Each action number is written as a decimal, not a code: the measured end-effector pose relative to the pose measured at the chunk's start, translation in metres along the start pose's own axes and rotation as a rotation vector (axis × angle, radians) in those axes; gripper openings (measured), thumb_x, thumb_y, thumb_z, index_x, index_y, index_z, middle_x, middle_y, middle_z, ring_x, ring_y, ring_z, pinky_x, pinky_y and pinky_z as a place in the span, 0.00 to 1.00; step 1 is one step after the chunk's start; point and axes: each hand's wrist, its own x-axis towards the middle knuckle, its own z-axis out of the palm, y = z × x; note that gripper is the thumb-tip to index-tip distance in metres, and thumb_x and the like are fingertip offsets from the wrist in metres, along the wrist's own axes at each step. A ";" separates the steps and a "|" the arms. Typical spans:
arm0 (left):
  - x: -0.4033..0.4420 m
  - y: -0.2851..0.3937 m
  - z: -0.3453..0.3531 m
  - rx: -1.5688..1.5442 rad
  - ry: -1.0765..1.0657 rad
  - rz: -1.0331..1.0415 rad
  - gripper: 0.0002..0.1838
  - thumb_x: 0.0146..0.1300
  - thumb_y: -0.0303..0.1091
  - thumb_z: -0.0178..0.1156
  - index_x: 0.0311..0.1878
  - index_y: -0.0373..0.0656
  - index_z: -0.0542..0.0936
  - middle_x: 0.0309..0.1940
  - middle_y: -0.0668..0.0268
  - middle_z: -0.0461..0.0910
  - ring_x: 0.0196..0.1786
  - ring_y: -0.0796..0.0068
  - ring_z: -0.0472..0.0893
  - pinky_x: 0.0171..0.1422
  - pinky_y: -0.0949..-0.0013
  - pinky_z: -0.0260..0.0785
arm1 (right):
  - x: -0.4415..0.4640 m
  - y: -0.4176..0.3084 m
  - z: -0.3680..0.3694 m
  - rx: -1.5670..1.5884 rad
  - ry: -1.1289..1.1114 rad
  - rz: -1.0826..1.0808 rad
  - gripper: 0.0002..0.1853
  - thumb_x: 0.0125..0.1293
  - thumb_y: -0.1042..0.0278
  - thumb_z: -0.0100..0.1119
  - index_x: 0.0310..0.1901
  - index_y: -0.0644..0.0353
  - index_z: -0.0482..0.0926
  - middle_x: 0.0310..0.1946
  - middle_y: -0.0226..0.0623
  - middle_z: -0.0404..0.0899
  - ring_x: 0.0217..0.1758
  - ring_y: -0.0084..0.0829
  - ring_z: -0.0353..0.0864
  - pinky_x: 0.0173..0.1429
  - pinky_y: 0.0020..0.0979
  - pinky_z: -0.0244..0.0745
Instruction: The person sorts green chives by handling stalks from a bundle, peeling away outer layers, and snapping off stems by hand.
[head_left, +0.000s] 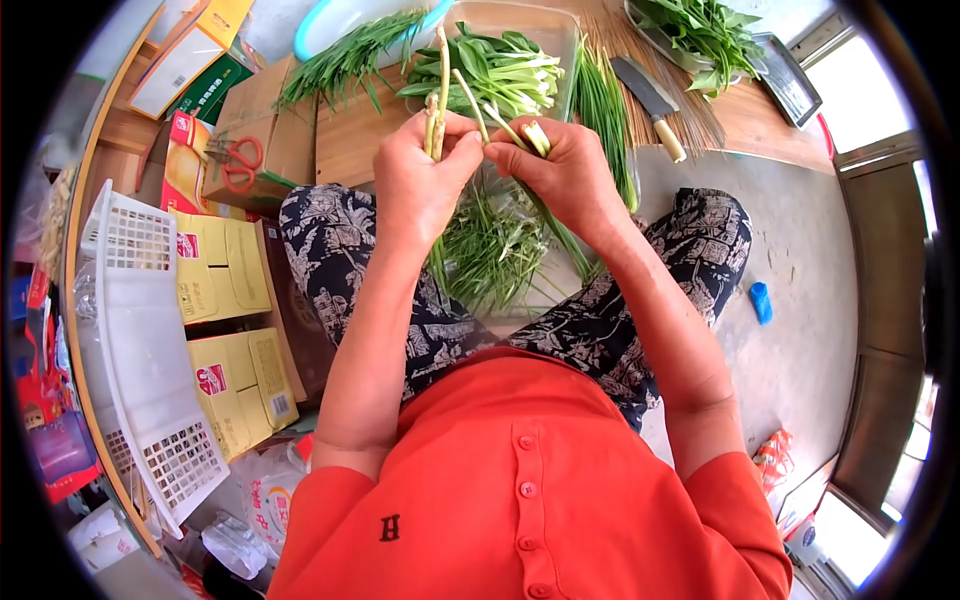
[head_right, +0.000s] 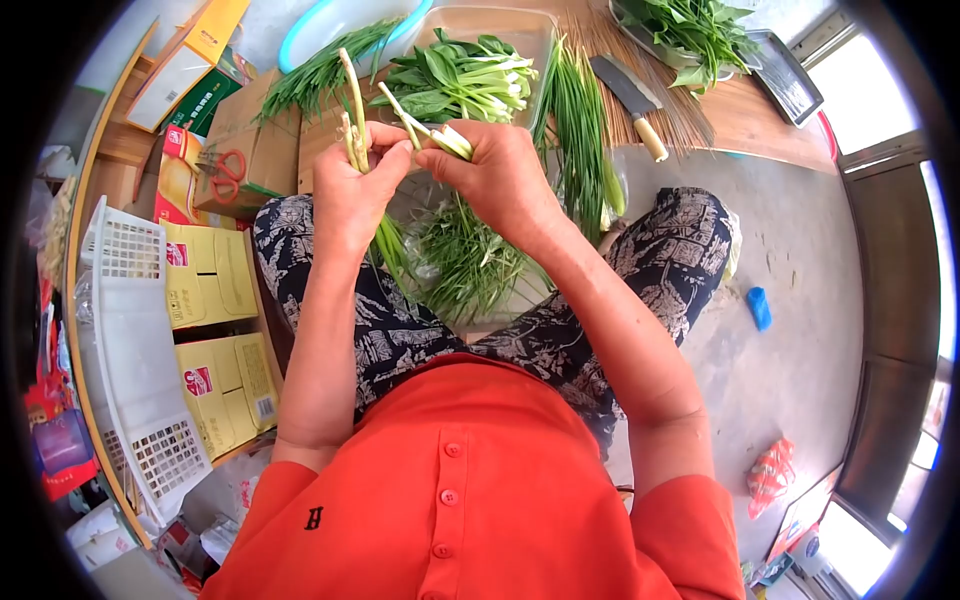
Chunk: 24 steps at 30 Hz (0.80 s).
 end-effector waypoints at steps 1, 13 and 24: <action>0.000 0.000 0.000 0.018 0.002 0.018 0.05 0.55 0.28 0.64 0.33 0.37 0.83 0.23 0.72 0.79 0.26 0.87 0.73 0.30 0.79 0.66 | 0.001 0.000 0.001 0.000 -0.001 -0.003 0.06 0.62 0.70 0.63 0.34 0.63 0.81 0.22 0.24 0.77 0.26 0.14 0.70 0.30 0.20 0.65; -0.005 0.000 0.000 -0.042 0.030 0.032 0.04 0.55 0.25 0.64 0.34 0.36 0.83 0.23 0.71 0.79 0.26 0.86 0.74 0.31 0.78 0.67 | 0.001 0.000 0.005 0.081 0.018 0.016 0.09 0.61 0.66 0.62 0.32 0.64 0.80 0.19 0.31 0.77 0.23 0.18 0.69 0.29 0.27 0.67; -0.006 0.006 0.005 0.174 0.136 0.115 0.04 0.51 0.28 0.63 0.27 0.39 0.79 0.17 0.66 0.76 0.20 0.80 0.74 0.28 0.72 0.67 | -0.001 -0.004 0.005 -0.072 -0.003 -0.008 0.08 0.62 0.69 0.62 0.39 0.63 0.82 0.23 0.26 0.80 0.27 0.15 0.73 0.32 0.22 0.70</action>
